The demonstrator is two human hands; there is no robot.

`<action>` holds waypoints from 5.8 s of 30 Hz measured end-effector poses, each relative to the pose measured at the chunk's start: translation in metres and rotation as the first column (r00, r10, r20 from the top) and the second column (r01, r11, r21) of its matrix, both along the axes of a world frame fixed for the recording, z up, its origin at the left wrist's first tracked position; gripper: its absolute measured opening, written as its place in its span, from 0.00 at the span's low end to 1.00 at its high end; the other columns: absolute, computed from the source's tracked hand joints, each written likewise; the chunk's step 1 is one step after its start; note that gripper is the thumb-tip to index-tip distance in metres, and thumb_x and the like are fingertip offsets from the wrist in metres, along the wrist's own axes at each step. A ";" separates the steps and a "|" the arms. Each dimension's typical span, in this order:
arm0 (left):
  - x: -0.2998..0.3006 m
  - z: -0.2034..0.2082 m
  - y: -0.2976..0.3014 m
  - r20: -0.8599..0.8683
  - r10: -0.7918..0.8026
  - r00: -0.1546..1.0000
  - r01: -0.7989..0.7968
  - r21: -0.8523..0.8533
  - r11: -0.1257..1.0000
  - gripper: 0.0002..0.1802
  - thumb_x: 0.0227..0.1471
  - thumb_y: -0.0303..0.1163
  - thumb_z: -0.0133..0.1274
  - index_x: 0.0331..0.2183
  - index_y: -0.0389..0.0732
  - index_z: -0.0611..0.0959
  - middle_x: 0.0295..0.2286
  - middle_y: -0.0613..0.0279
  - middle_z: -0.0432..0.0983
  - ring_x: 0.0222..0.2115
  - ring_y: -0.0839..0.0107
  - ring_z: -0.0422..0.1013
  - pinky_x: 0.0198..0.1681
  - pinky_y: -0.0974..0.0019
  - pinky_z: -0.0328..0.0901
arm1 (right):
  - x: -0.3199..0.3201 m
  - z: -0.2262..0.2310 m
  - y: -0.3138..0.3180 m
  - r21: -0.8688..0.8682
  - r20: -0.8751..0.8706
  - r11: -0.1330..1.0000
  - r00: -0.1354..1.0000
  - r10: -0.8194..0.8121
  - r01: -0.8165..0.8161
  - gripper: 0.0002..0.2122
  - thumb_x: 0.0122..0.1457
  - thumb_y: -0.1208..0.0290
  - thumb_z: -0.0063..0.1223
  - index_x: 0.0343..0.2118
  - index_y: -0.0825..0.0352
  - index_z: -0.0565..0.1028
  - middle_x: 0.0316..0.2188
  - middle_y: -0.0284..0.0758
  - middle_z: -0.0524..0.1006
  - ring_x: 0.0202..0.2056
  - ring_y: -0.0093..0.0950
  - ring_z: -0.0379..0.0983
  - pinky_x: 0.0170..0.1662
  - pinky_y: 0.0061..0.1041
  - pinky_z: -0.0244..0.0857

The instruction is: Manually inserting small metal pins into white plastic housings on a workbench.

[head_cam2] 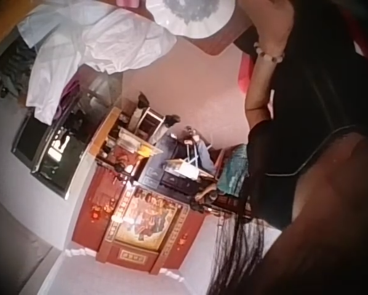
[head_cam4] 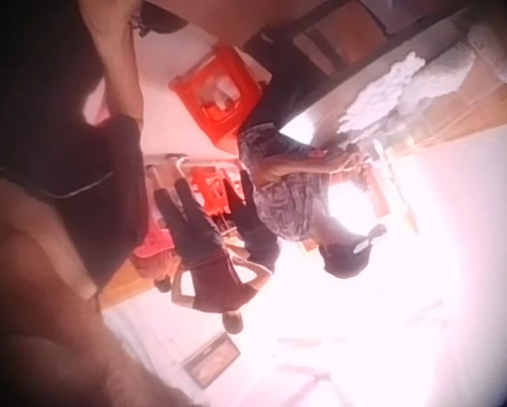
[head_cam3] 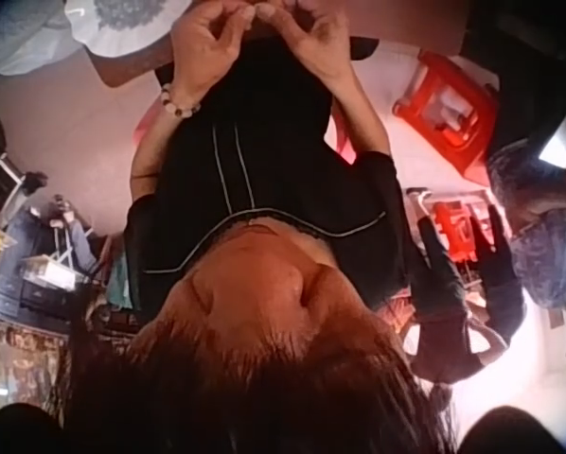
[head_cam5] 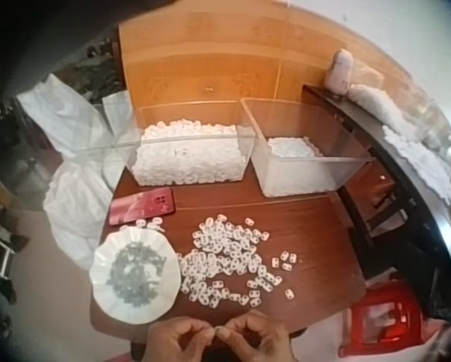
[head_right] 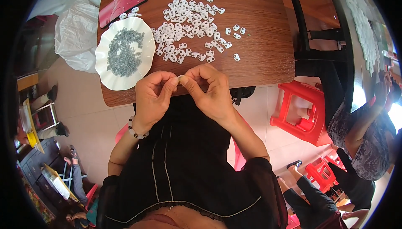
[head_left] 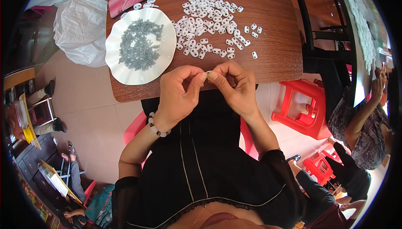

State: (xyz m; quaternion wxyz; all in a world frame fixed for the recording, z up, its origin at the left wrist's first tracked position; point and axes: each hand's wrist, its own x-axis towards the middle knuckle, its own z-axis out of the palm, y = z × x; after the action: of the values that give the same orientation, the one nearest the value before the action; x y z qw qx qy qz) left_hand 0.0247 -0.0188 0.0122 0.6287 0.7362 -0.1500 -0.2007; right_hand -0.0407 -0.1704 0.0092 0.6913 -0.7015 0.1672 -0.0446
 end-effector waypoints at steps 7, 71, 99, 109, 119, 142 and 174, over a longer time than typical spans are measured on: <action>0.000 -0.004 -0.001 -0.030 0.008 1.000 -0.009 -0.019 1.000 0.07 0.53 0.26 0.56 0.29 0.32 0.81 0.20 0.63 0.76 0.20 0.81 0.69 0.25 0.75 0.64 | 0.001 -0.003 0.000 0.001 0.041 1.000 0.999 -0.006 0.006 0.05 0.55 0.76 0.59 0.28 0.72 0.75 0.24 0.30 0.75 0.27 0.16 0.69 0.31 0.17 0.63; 0.070 -0.014 -0.076 0.230 -0.158 0.960 0.105 0.226 0.969 0.07 0.49 0.28 0.54 0.32 0.36 0.81 0.26 0.55 0.77 0.25 0.64 0.73 0.29 0.66 0.67 | 0.001 0.003 -0.056 0.250 0.101 0.953 0.974 -0.203 0.173 0.06 0.60 0.72 0.53 0.31 0.70 0.75 0.27 0.31 0.77 0.29 0.16 0.69 0.36 0.14 0.60; 0.024 0.000 -0.035 -0.647 -0.230 0.727 -0.006 -0.341 0.940 0.16 0.56 0.37 0.55 0.41 0.35 0.81 0.30 0.63 0.79 0.28 0.81 0.72 0.32 0.79 0.66 | -0.004 0.003 -0.042 0.450 0.100 0.888 0.982 -0.160 0.098 0.06 0.60 0.70 0.53 0.33 0.68 0.75 0.28 0.29 0.76 0.32 0.16 0.71 0.37 0.16 0.61; 0.006 -0.005 -0.025 -0.531 -0.212 0.821 0.057 -0.293 0.954 0.13 0.55 0.32 0.56 0.40 0.34 0.81 0.29 0.67 0.78 0.28 0.85 0.70 0.31 0.80 0.64 | 0.003 0.003 -0.024 0.408 0.100 0.905 0.979 -0.180 0.125 0.06 0.62 0.71 0.51 0.34 0.69 0.74 0.28 0.29 0.76 0.30 0.16 0.70 0.37 0.16 0.64; 0.012 -0.013 -0.019 -0.489 -0.259 0.833 0.123 -0.294 0.948 0.11 0.54 0.30 0.56 0.38 0.34 0.81 0.29 0.67 0.79 0.26 0.87 0.67 0.29 0.81 0.63 | 0.001 -0.002 -0.021 0.405 0.118 0.912 0.986 -0.116 0.059 0.05 0.62 0.72 0.50 0.33 0.69 0.73 0.28 0.29 0.75 0.29 0.16 0.69 0.36 0.16 0.64; 0.011 -0.013 -0.023 -0.455 -0.123 0.882 0.012 -0.238 0.971 0.11 0.52 0.25 0.56 0.40 0.35 0.77 0.32 0.63 0.78 0.27 0.84 0.69 0.30 0.79 0.64 | -0.005 -0.008 -0.018 0.374 0.097 0.924 0.987 -0.131 0.085 0.06 0.64 0.73 0.46 0.35 0.71 0.71 0.39 0.45 0.77 0.38 0.23 0.76 0.44 0.22 0.72; -0.006 -0.009 -0.028 -0.618 -0.067 0.783 -0.236 -0.396 0.887 0.16 0.56 0.33 0.54 0.45 0.36 0.80 0.35 0.61 0.80 0.32 0.79 0.73 0.37 0.74 0.69 | -0.015 -0.003 -0.004 0.214 0.305 0.976 0.946 -0.110 0.044 0.02 0.62 0.80 0.48 0.36 0.72 0.69 0.43 0.43 0.76 0.40 0.22 0.73 0.45 0.21 0.68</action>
State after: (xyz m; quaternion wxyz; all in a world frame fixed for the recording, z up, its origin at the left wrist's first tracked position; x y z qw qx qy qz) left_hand 0.0183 -0.0470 0.0031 0.8049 0.4688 0.0547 -0.3596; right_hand -0.0558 -0.1748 0.0060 0.7752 -0.6035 0.0859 -0.1658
